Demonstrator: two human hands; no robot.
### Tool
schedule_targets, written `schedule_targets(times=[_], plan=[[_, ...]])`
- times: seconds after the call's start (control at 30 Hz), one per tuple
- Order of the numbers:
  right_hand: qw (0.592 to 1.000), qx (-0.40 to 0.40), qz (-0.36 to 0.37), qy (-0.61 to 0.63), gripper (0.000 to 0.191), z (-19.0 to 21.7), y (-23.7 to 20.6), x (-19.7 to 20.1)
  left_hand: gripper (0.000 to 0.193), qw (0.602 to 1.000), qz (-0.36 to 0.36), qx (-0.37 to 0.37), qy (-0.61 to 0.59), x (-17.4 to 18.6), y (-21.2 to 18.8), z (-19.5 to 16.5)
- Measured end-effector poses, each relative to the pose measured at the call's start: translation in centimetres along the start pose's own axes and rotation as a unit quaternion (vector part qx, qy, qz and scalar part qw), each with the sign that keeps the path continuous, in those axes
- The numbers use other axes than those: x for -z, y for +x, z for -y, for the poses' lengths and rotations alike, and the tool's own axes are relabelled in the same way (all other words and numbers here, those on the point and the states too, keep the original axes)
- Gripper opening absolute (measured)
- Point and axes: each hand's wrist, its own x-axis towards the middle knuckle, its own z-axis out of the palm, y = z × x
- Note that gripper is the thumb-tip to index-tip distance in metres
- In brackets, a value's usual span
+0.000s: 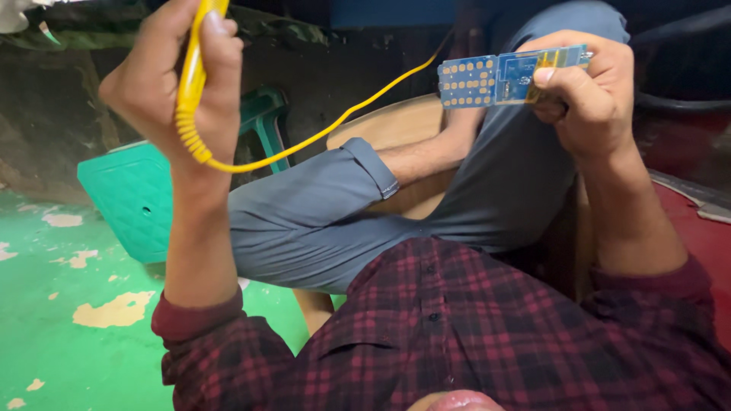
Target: The person sits on the floor holding a disassembled phone motherboard in one hand and a soldering iron in the other. They solder contacts on the board, flip the board over to work on the keypad side, touch the iron to the workbench briefly, and at the end handle a spool of solder wire.
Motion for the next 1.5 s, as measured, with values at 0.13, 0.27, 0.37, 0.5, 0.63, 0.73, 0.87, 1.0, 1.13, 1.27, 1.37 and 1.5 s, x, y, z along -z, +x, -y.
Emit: schedule_targets(times=[0.13, 0.27, 0.37, 0.5, 0.63, 0.73, 0.87, 1.0, 1.13, 1.27, 1.37, 1.5], plan=[[1.0, -0.007, -0.021, 0.011, 0.021, -0.3, -0.1, -0.2, 0.02, 0.997, -0.041, 0.043, -0.042, 0.6, -1.5, 0.8], [0.997, -0.007, -0.042, 0.059, 0.02, -0.3, -0.3, 0.1, 0.023, 0.973, -0.089, 0.143, -0.159, 0.7, -2.6, 2.3], [0.997, -0.009, -0.042, 0.066, 0.022, -0.3, -0.2, 0.2, 0.029, 0.93, -0.13, 0.215, -0.266, 0.2, -2.7, 3.5], [0.995, -0.009, -0.033, 0.09, 0.021, -0.5, 0.0, 0.2, 0.034, 0.886, -0.161, 0.285, -0.329, -0.5, -2.6, 4.4], [0.996, -0.005, -0.038, 0.08, 0.021, -0.7, 0.0, 0.2, 0.034, 0.866, -0.188, 0.295, -0.357, -0.1, -2.6, 4.8], [0.996, -0.002, -0.031, 0.081, 0.02, -0.9, -0.1, 0.2, 0.039, 0.866, -0.196, 0.298, -0.352, 0.5, -2.6, 5.1], [0.997, 0.001, -0.026, 0.079, 0.02, -1.0, -0.1, 0.2, 0.042, 0.85, -0.2, 0.298, -0.385, 1.1, -2.5, 5.6], [0.997, 0.003, -0.025, 0.073, 0.019, -1.1, -0.1, 0.1, 0.039, 0.808, -0.2, 0.32, -0.453, 1.5, -2.5, 5.8], [0.998, 0.0, -0.027, 0.065, 0.019, -1.1, -0.2, 0.1, 0.036, 0.785, -0.206, 0.332, -0.481, 1.6, -2.6, 6.0], [0.998, -0.006, -0.034, 0.051, 0.018, -1.0, -0.3, 0.0, 0.034, 0.759, -0.205, 0.348, -0.511, 1.7, -2.5, 6.7], [0.997, -0.017, -0.038, 0.057, 0.018, -1.0, -0.2, -0.1, 0.032, 0.741, -0.203, 0.36, -0.53, 1.8, -2.4, 7.2], [0.998, -0.005, -0.028, 0.049, 0.019, -1.0, -0.2, -0.1, 0.03, 0.735, -0.198, 0.367, -0.534, 1.9, -2.5, 7.5]])
